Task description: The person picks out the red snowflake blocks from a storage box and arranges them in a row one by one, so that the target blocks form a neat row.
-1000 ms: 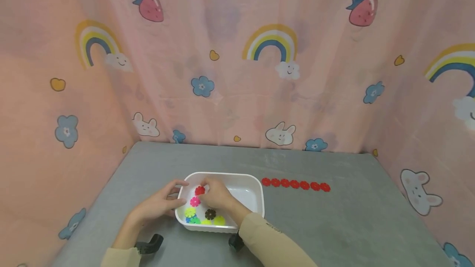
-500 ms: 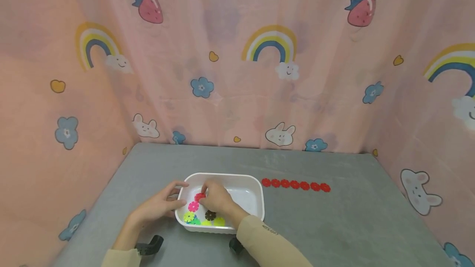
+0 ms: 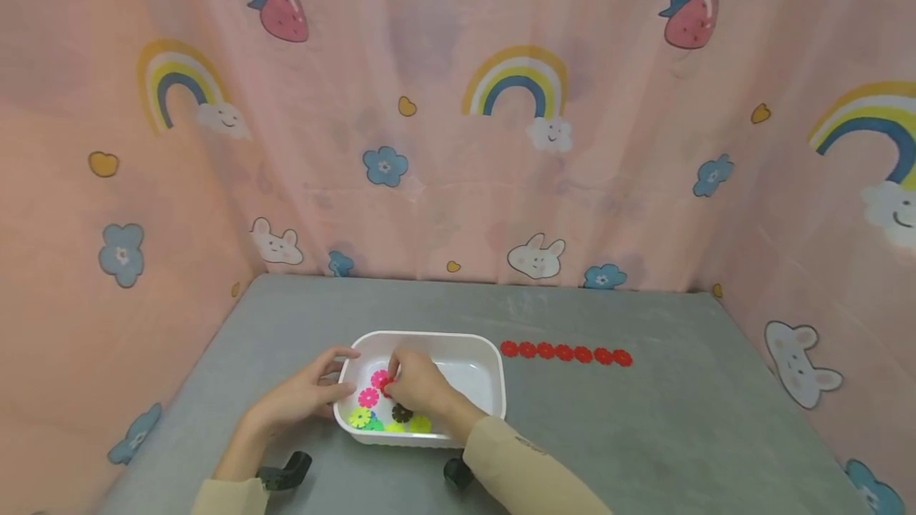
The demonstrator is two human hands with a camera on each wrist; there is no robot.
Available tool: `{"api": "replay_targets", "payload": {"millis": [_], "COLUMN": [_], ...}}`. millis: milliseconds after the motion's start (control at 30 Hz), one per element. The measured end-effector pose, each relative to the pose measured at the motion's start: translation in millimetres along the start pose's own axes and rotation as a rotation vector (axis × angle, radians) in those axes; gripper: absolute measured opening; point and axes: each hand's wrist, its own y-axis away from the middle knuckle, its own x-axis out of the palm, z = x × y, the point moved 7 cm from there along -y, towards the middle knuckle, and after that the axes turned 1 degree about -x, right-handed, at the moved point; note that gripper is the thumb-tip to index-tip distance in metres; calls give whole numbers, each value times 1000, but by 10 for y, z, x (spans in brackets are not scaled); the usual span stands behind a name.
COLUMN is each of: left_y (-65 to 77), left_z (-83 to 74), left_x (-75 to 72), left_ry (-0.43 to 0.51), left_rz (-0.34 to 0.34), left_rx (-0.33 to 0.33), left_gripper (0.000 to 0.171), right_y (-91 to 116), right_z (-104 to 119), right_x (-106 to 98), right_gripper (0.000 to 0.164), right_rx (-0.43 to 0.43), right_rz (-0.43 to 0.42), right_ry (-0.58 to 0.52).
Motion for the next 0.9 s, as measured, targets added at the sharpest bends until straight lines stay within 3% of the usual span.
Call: {"api": "replay_targets", "payload": {"millis": [500,900], "left_y": [-7,-10], "left_z": [5,1], "left_x": [7,-2], "left_ry": [13,-3], "left_rz": [0,-9], "left_rx": [-7,-1], "left_gripper": [58,58], "right_y": [262,554], "right_z": [6,-84], "right_x": [-351,-767], "right_gripper": [18,12], "right_rx": [-77,-225], "right_rz": [22,-6], "right_ry": [-71,-111]}}
